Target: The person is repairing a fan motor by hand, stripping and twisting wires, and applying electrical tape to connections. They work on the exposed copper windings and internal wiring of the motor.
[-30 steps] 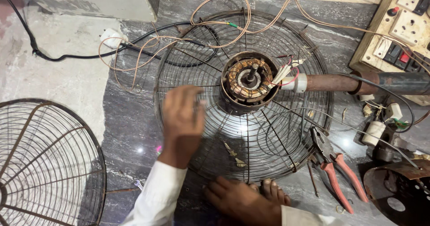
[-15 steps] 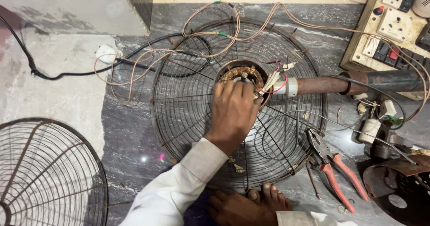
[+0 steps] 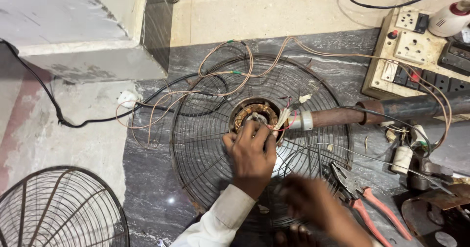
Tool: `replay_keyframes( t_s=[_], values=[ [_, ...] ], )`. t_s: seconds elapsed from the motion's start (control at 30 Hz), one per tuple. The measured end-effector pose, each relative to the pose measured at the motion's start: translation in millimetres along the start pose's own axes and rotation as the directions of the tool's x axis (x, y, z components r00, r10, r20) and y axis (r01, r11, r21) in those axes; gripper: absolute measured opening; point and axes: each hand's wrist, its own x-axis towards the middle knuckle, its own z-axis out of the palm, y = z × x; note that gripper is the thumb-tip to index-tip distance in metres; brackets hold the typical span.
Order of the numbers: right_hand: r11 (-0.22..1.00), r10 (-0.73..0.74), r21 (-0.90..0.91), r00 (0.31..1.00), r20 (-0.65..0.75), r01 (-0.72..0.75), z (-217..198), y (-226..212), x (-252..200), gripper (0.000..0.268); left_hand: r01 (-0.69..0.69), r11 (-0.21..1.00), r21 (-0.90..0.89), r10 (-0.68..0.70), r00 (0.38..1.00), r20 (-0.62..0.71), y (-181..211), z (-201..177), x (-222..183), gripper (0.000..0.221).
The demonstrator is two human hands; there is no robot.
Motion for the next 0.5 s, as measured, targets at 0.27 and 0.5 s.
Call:
replay_keyframes(
  t_s=[0.27,0.5],
  values=[
    [0.937,-0.225,0.168,0.9,-0.374,0.305,-35,-67,29,0.022,-0.25,0.957,0.144,0.249,0.968,0.029,-7,2,-8,0.021],
    [0.943,-0.181,0.163,0.856,-0.483,0.292,-27,-83,41,0.016,-0.397,0.88,0.259,0.388,0.917,0.09,-6,0,-8,0.019]
  ],
)
